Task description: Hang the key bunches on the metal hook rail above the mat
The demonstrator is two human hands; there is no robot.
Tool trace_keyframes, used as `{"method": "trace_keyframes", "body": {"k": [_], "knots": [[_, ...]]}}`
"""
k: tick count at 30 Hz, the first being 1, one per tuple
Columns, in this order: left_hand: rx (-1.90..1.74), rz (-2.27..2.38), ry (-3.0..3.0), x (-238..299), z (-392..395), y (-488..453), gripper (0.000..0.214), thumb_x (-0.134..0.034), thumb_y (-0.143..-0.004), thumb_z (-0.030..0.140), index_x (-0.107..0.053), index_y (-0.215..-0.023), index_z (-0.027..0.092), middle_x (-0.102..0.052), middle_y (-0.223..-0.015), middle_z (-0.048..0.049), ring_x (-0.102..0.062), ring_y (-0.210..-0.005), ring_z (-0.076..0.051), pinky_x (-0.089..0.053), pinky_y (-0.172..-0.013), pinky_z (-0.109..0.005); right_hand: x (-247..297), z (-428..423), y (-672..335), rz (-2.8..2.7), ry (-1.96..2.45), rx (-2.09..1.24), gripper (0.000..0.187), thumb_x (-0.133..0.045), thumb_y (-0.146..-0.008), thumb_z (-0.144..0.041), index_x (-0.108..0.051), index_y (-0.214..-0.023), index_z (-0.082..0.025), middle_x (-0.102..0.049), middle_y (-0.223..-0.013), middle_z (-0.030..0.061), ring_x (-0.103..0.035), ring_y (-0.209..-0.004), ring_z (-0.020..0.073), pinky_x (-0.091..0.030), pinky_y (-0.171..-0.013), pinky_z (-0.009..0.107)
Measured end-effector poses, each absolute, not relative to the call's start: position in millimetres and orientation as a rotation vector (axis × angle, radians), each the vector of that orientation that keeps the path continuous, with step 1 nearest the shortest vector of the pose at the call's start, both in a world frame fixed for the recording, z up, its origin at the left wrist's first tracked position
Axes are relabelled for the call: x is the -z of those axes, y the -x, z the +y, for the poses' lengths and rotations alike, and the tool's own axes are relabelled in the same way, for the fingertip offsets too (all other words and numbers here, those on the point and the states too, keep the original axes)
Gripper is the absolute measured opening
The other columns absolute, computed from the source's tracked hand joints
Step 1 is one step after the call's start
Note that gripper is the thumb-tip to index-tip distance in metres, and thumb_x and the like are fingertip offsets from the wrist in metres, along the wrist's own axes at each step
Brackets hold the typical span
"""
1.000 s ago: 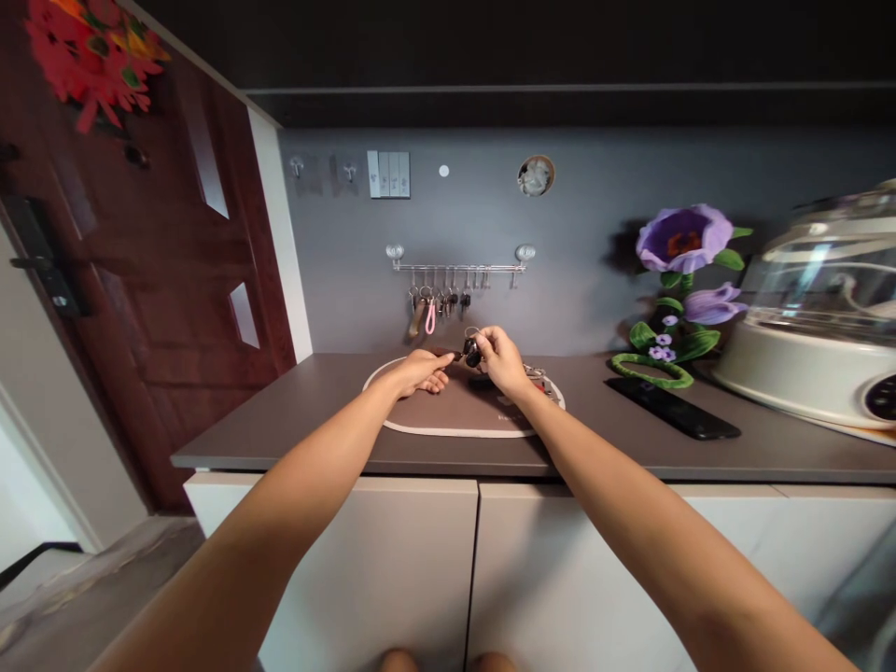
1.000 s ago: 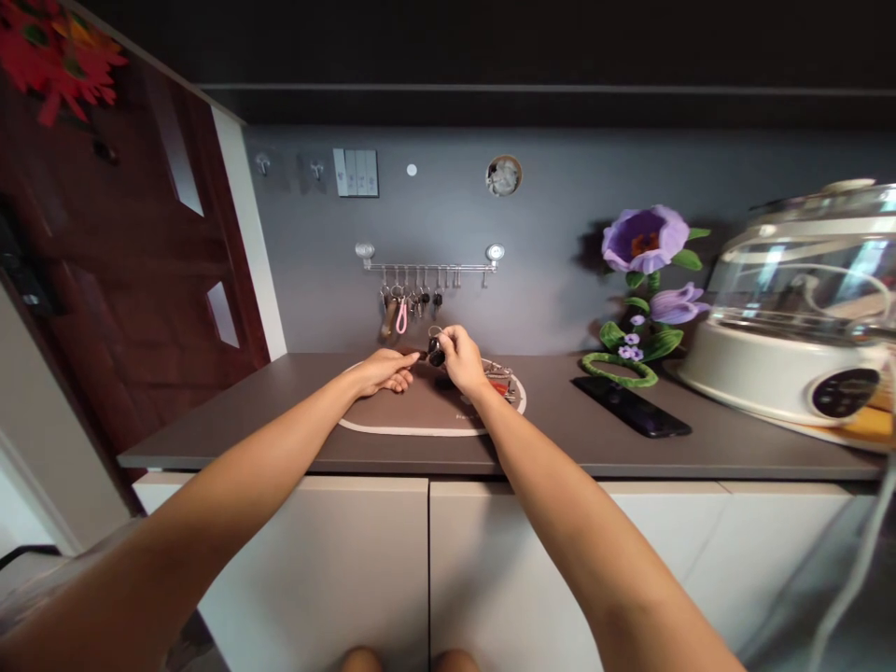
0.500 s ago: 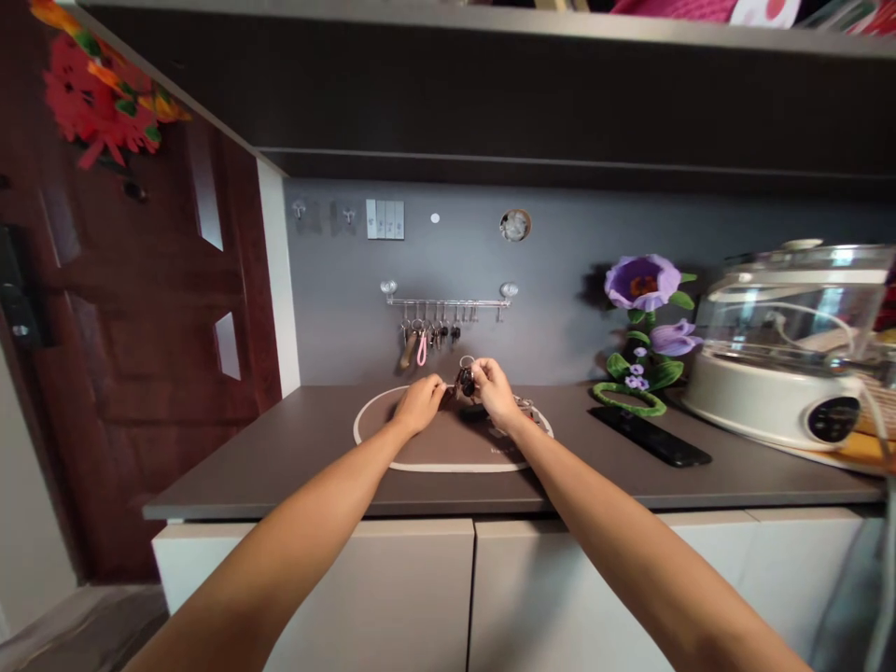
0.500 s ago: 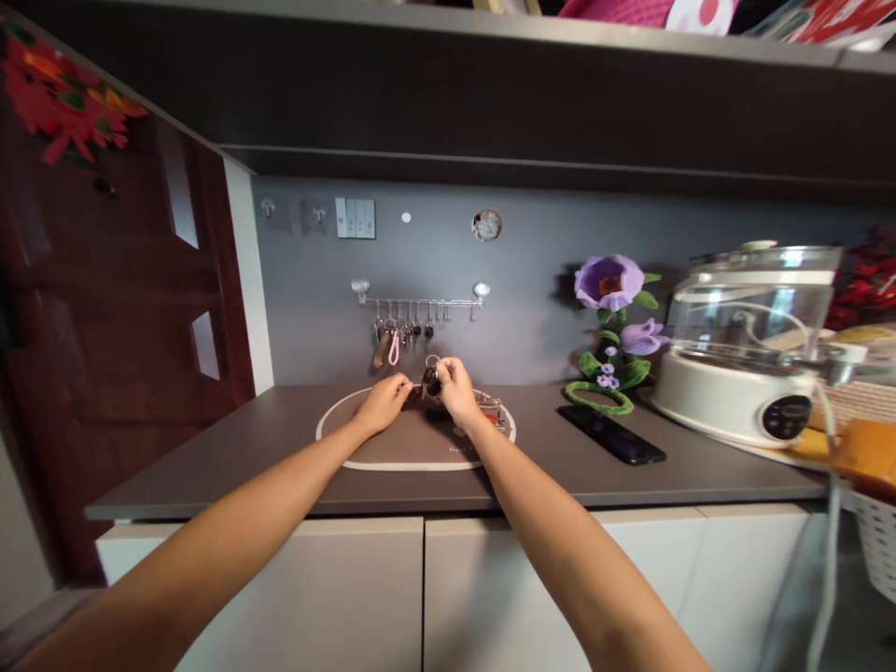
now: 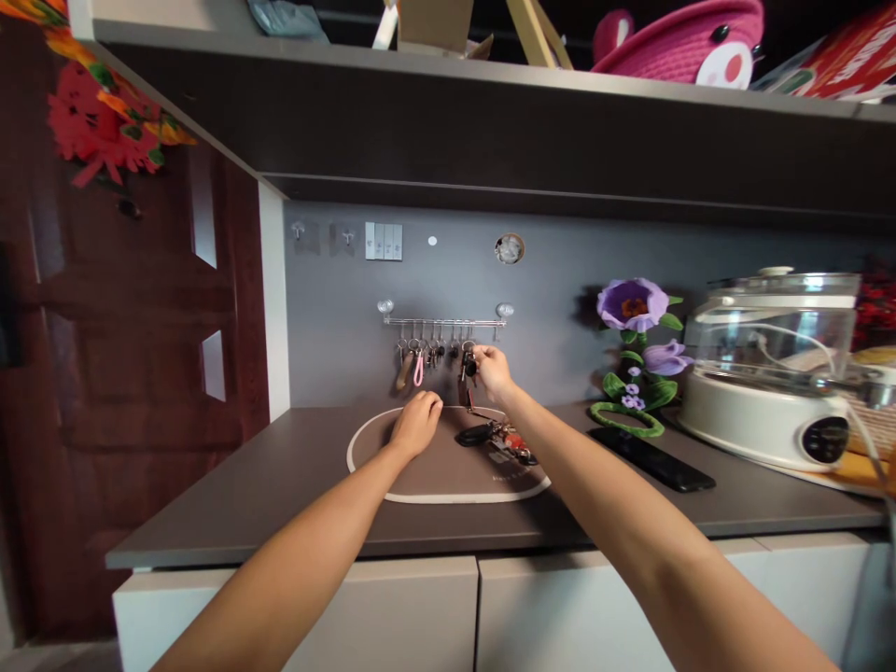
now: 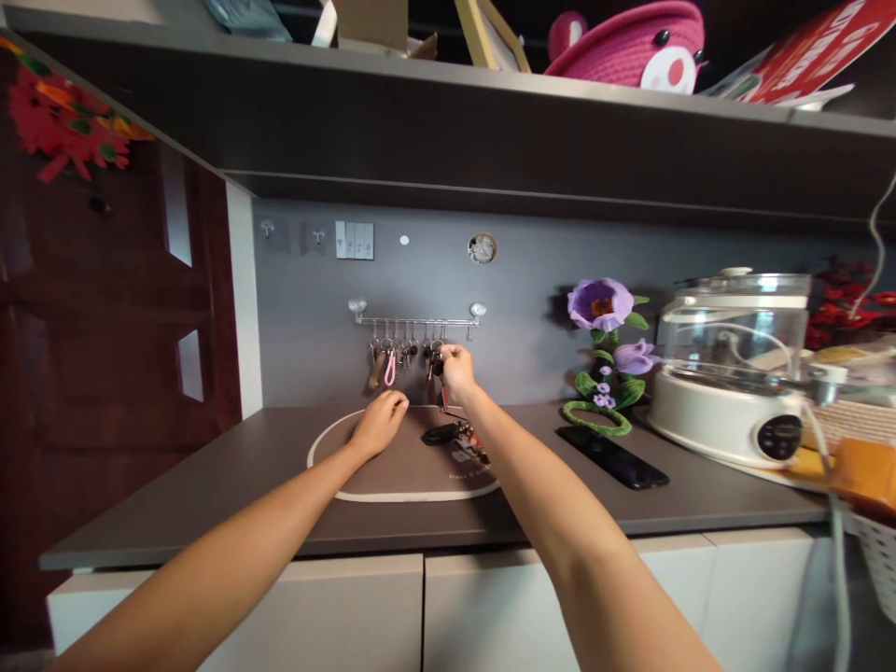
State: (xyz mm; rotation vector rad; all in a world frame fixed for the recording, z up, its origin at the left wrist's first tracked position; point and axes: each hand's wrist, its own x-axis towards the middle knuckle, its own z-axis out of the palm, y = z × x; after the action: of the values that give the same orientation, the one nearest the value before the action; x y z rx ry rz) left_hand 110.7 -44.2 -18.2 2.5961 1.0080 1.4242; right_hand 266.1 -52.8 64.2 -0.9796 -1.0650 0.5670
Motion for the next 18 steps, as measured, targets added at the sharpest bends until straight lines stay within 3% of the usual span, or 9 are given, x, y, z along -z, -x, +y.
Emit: {"method": "trace_keyframes", "body": {"k": [6, 18], "knots": [[-1.412, 0.986, -2.596, 19, -41, -112, 0.020, -0.035, -0.086, 0.022, -0.054, -0.080, 0.017, -0.057, -0.082, -0.0048, -0.052, -0.080, -0.016, -0.040, -0.074, -0.028, -79, -31, -269, -1.078, 0.975, -0.555, 0.013, -0.045, -0.071, -0.021, -0.045, -0.059, -0.018, -0.034, -0.045, -0.0056, -0.029, -0.039, 0.0060, -0.022, -0.037, 0.019], [-1.415, 0.988, -2.597, 19, -40, -114, 0.021, -0.035, -0.086, 0.023, -0.053, -0.078, 0.017, -0.057, -0.081, -0.0043, -0.052, -0.076, -0.015, -0.040, -0.072, -0.027, -78, 7, -273, -0.998, 1.010, -0.544, 0.005, -0.049, -0.069, -0.020, -0.051, -0.065, -0.018, -0.045, -0.048, -0.0020, -0.041, -0.046, 0.0098, -0.035, -0.042, 0.021]]}}
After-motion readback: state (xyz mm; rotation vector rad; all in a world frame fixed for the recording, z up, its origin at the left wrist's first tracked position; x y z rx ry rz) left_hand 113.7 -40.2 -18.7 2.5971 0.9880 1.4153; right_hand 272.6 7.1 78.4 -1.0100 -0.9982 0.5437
